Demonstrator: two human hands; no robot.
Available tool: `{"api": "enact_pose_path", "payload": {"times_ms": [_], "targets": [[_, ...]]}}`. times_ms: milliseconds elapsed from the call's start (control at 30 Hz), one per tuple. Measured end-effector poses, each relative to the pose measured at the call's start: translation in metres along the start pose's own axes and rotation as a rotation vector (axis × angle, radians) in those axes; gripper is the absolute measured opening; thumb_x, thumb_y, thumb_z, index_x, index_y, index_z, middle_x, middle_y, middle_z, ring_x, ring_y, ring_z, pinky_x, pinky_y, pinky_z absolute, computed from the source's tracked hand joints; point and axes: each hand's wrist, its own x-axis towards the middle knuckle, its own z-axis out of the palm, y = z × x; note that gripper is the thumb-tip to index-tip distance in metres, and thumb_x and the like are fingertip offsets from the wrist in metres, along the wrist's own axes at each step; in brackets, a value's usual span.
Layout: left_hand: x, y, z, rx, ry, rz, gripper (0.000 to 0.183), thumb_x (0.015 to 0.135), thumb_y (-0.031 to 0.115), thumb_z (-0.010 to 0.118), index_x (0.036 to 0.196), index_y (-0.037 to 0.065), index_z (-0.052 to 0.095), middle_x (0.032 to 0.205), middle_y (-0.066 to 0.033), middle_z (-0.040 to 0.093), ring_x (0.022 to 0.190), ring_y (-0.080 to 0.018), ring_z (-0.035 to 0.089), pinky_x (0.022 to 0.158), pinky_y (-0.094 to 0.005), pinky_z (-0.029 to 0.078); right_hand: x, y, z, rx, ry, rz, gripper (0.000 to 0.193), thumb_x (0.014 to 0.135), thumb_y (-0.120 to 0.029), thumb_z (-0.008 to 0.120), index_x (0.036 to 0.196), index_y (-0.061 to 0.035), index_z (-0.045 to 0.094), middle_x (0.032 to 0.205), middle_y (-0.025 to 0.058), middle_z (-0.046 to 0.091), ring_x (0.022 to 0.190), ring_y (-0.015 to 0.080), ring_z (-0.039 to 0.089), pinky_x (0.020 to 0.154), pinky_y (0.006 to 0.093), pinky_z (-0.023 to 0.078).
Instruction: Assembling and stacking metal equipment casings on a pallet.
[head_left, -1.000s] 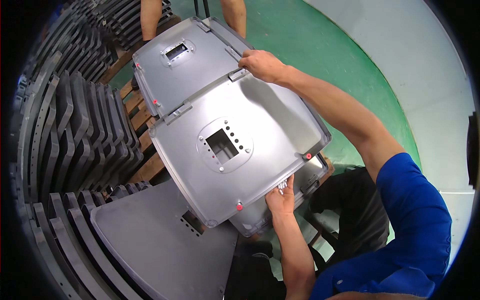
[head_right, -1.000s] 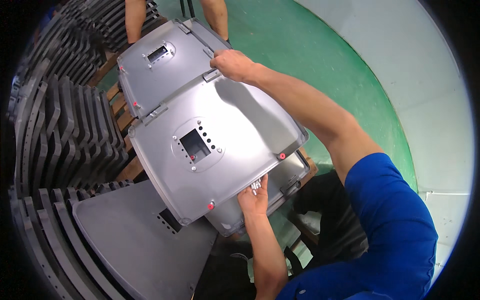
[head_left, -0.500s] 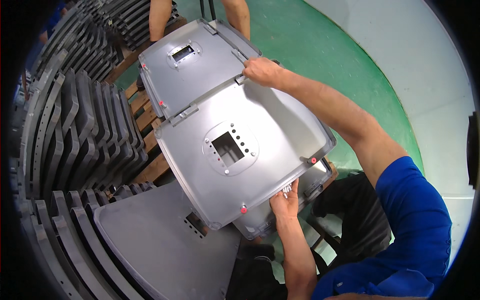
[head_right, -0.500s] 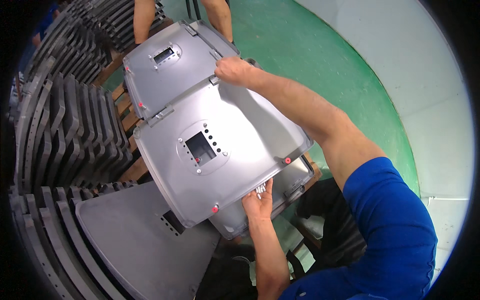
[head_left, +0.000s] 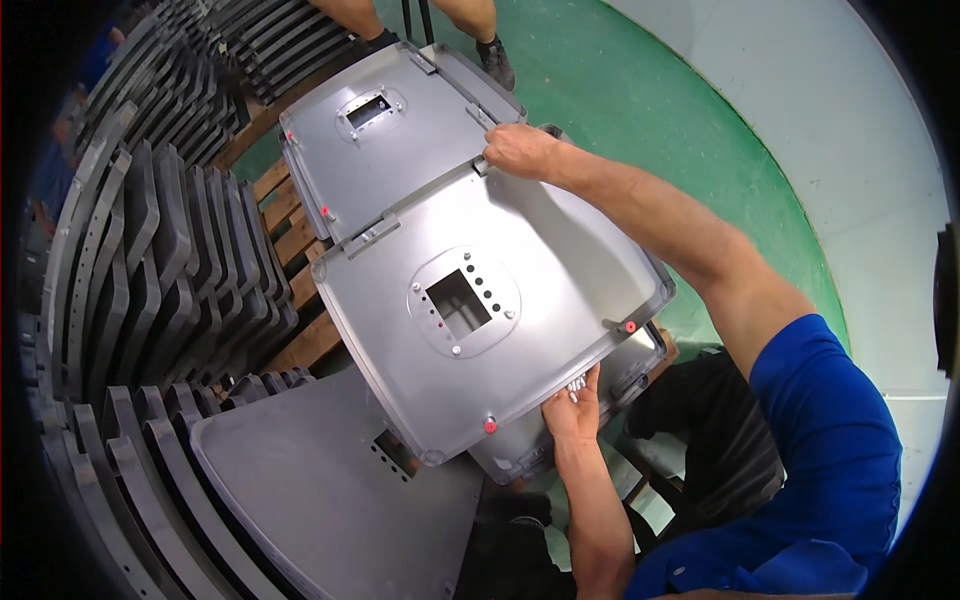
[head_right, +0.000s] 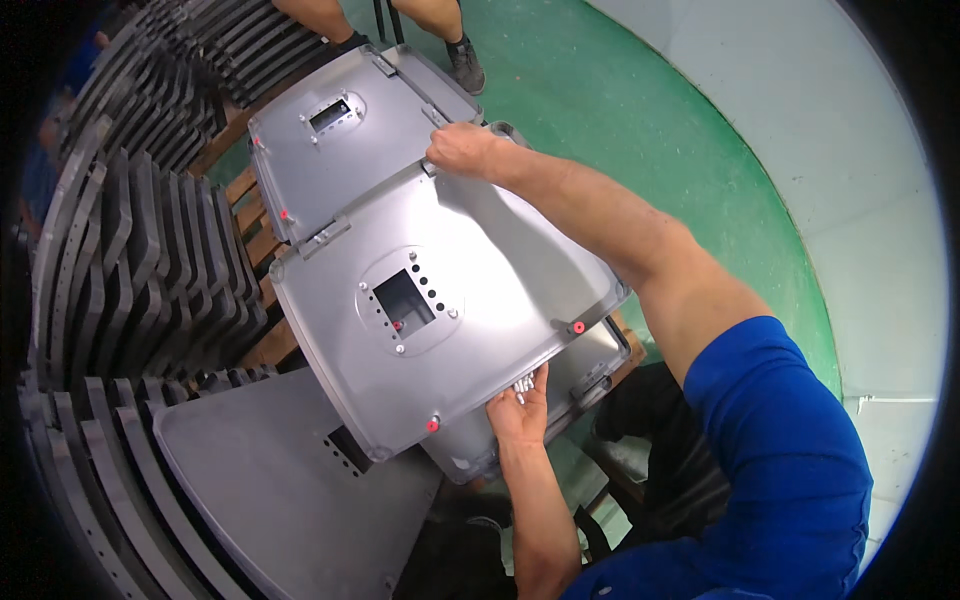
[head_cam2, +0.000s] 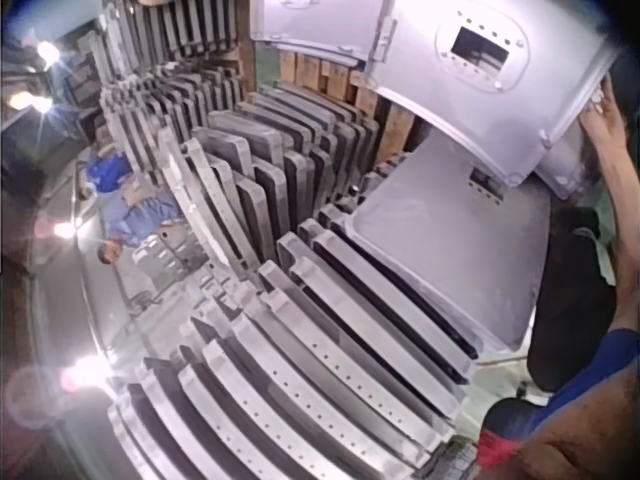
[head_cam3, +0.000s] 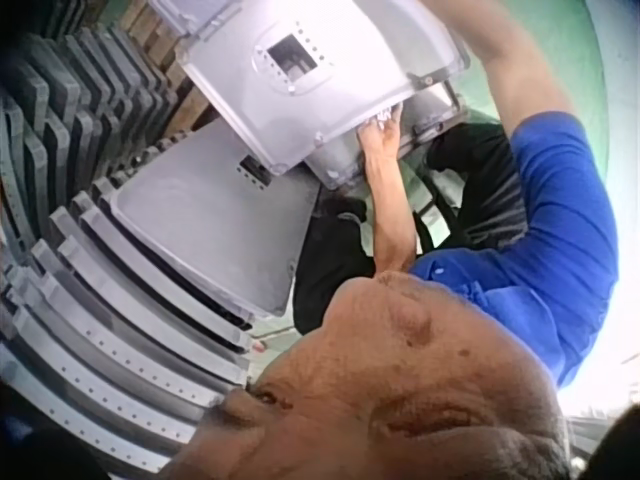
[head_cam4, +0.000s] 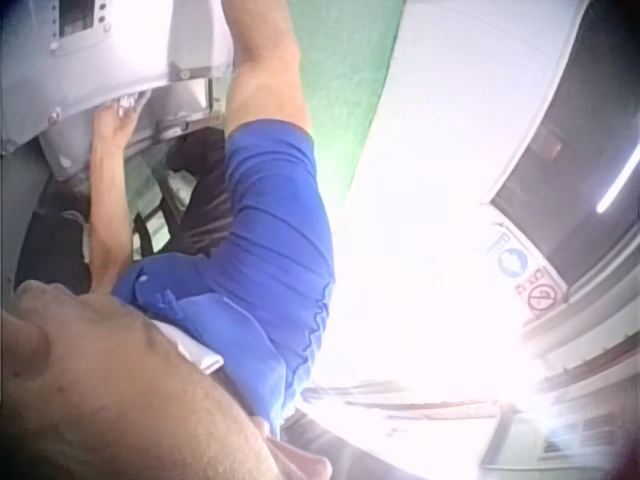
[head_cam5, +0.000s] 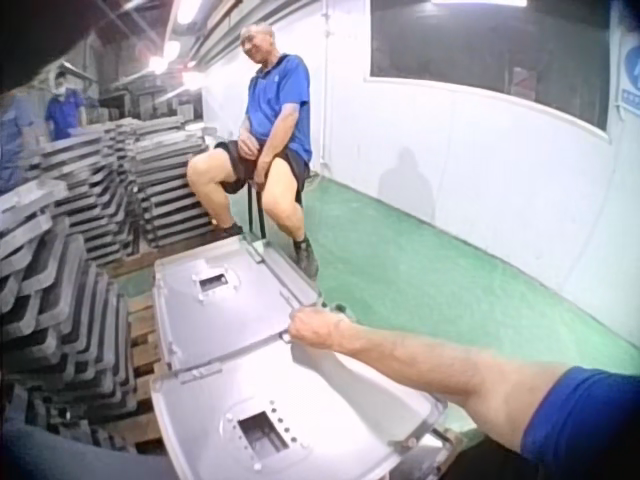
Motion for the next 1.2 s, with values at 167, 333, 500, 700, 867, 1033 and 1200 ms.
{"api": "enact_pose_path", "payload": {"times_ms": [167, 333, 500, 700, 867, 1033, 1200], "targets": [[0.004, -0.007, 0.005, -0.015, -0.056, -0.031, 0.034, 0.097, 0.02, 0.044, 0.126, 0.005, 0.052, 0.126, -0.0116, 0.057, 0.115, -0.0304, 0.057, 0.096, -0.0516, 0.049, -0.019, 0.01, -0.009, 0.122, 0.0, 0.131, 0.011, 0.08, -0.01, 0.06, 0.084, -0.0017, 0.066, 0.085, 0.0171, 0.064, 0.082, 0.0327, 0.066, 0.072, 0.0401, 0.055], [0.004, -0.003, -0.004, -0.061, -0.065, -0.02, 0.036, 0.095, 0.021, 0.048, 0.127, 0.004, 0.052, 0.129, -0.0124, 0.056, 0.116, -0.032, 0.055, 0.097, -0.0522, 0.048, -0.1, -0.013, -0.075, 0.346, 0.379, 0.577, 0.055, 0.081, -0.016, 0.067, 0.131, -0.0027, 0.048, 0.122, 0.0243, 0.053, 0.117, 0.0388, 0.048, 0.101, 0.0452, 0.039], [0.006, 0.005, -0.013, -0.072, -0.082, 0.019, 0.038, 0.095, 0.019, 0.044, 0.129, 0.003, 0.049, 0.129, -0.0135, 0.056, 0.118, -0.0335, 0.054, 0.099, -0.0561, 0.046, -0.231, -0.112, -0.114, 0.915, 0.758, 1.389, 0.088, 0.074, -0.037, 0.079, 0.138, 0.0059, 0.035, 0.129, 0.025, 0.048, 0.117, 0.0303, 0.049, 0.101, 0.04, 0.038], [0.012, -0.004, -0.026, -0.035, -0.191, 0.037, 0.039, 0.094, 0.018, 0.042, 0.13, 0.004, 0.048, 0.13, -0.0144, 0.054, 0.119, -0.0321, 0.053, 0.096, -0.0553, 0.047, -0.295, -0.225, -0.085, 2.169, 0.534, 1.639, 0.061, 0.081, -0.024, 0.073, 0.13, -0.0011, 0.045, 0.12, 0.0118, 0.055, 0.111, 0.0224, 0.051, 0.096, 0.0448, 0.041], [0.01, 0.002, -0.028, 0.17, -0.155, 0.066, 0.036, 0.095, 0.019, 0.041, 0.125, 0.002, 0.052, 0.119, -0.0153, 0.06, 0.106, -0.0295, 0.06, 0.087, -0.0445, 0.053, -0.253, -0.23, -0.047, 2.473, 0.747, 1.288, 0.022, 0.082, -0.006, 0.065, 0.103, -0.0024, 0.058, 0.094, 0.0074, 0.061, 0.091, 0.0225, 0.059, 0.081, 0.0447, 0.051], [0.004, 0.004, -0.025, 0.314, -0.039, 0.116, 0.033, 0.095, 0.022, 0.042, 0.114, -0.001, 0.056, 0.093, -0.0148, 0.064, 0.083, -0.0269, 0.061, 0.068, -0.0353, 0.051, -0.247, -0.228, -0.054, 2.494, 0.686, 1.288, 0.023, 0.076, 0.004, 0.059, 0.098, -0.0006, 0.058, 0.092, 0.0104, 0.061, 0.084, 0.0247, 0.061, 0.074, 0.0434, 0.053], [-0.007, 0.019, -0.004, 0.285, -0.128, 0.137, 0.028, 0.095, 0.021, 0.04, 0.101, 0.0, 0.057, 0.079, -0.0097, 0.057, 0.07, -0.022, 0.052, 0.058, -0.0303, 0.04, -0.234, -0.232, -0.059, 2.509, 0.742, 1.327, 0.024, 0.072, 0.005, 0.057, 0.095, -0.0008, 0.058, 0.089, 0.0104, 0.06, 0.082, 0.024, 0.061, 0.071, 0.0417, 0.053]]}}
